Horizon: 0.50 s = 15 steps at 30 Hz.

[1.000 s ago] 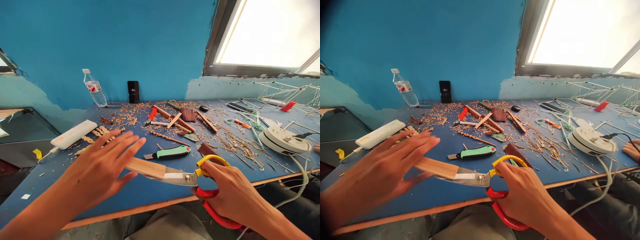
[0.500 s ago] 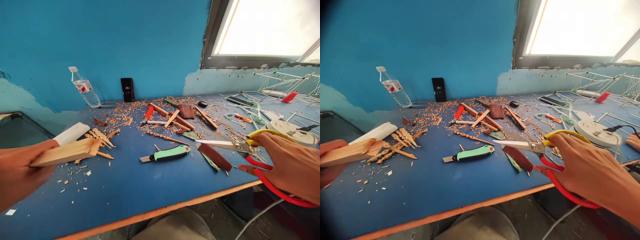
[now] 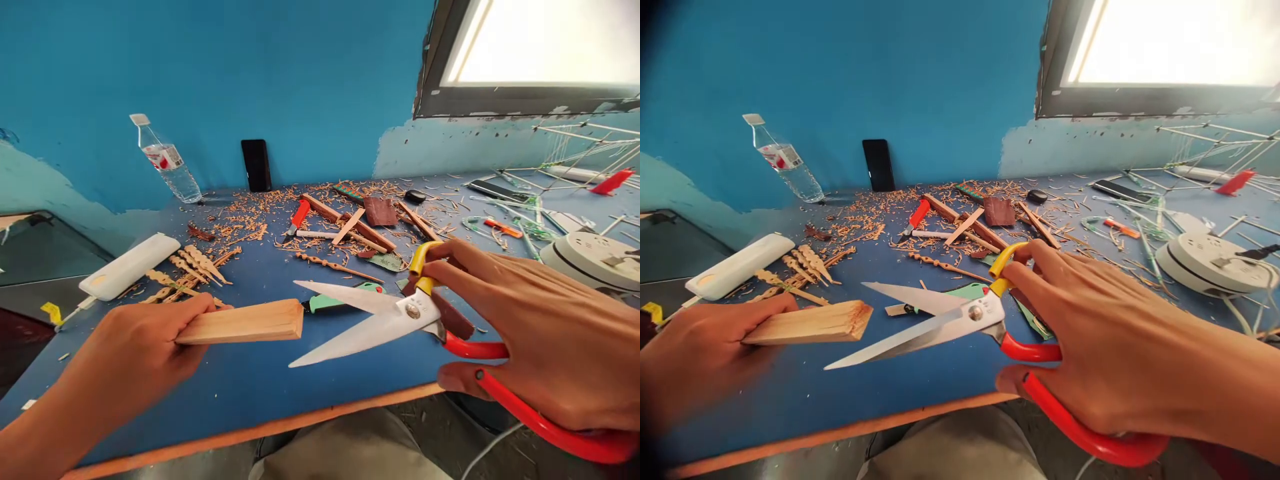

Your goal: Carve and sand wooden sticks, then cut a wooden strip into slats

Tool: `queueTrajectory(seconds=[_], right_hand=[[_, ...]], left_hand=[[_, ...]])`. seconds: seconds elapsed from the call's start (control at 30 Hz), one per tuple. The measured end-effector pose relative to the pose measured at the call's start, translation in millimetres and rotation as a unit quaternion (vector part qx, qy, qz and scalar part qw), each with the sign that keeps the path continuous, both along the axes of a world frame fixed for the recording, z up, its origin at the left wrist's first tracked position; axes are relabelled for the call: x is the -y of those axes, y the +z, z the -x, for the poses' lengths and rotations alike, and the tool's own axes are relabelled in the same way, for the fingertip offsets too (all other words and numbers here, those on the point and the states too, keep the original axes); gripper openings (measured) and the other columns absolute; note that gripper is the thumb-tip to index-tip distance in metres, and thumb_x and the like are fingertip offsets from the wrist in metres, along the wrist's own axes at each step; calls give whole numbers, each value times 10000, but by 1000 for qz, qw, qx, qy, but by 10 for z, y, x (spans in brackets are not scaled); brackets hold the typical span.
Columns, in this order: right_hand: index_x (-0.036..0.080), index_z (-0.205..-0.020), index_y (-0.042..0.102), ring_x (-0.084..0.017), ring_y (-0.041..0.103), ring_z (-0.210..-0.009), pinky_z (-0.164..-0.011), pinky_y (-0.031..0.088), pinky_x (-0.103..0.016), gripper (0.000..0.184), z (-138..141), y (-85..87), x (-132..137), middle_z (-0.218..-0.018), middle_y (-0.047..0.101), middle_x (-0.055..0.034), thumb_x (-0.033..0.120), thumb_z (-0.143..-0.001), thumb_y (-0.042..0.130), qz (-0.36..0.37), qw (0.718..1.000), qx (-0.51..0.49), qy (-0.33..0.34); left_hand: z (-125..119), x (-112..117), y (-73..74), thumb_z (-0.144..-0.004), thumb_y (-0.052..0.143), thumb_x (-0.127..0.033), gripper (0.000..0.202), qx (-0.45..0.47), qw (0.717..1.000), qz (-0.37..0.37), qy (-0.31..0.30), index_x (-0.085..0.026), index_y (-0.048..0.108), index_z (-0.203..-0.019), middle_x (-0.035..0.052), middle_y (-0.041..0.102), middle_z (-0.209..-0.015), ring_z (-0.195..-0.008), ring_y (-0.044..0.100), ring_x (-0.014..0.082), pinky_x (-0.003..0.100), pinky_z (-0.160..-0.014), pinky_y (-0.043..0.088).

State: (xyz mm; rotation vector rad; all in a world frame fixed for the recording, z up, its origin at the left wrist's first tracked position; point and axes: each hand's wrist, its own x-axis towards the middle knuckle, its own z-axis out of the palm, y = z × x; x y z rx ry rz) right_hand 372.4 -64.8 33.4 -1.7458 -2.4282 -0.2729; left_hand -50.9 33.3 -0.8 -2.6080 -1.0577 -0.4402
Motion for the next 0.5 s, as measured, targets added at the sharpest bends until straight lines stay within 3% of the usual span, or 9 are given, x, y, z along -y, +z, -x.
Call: queueTrajectory(seconds=[0.1,0.23,0.5], right_hand=[[293,-1066,545,-267,637,-746,-521,493,-361,487,117,38,-34,-1032,631,-76,502,-712,807,24,999,3,46],[274,-957,538,-229,553,-643,-522,460,-368,410,208,32,-53,-921,586,-59,418,-680,804,56,998,-4,39],[265,-922,535,-264,574,-700,-569,461,-397,396,316,57,-100,-973,580,-90,519,-741,779,32,999,11,39]], left_hand=[[-28,72,-32,-878,339,-194,387,-40,999,-6,24,-235,720,-928,-34,684,-609,-448,587,185,308,-548,375],[-48,126,-59,-909,321,-180,389,-81,995,-1,50,-232,707,-893,-7,717,-656,-497,629,205,322,-575,374],[-139,138,-106,-896,358,-201,368,-113,990,-41,74,-218,722,-951,32,765,-698,-531,671,249,334,-576,336]])
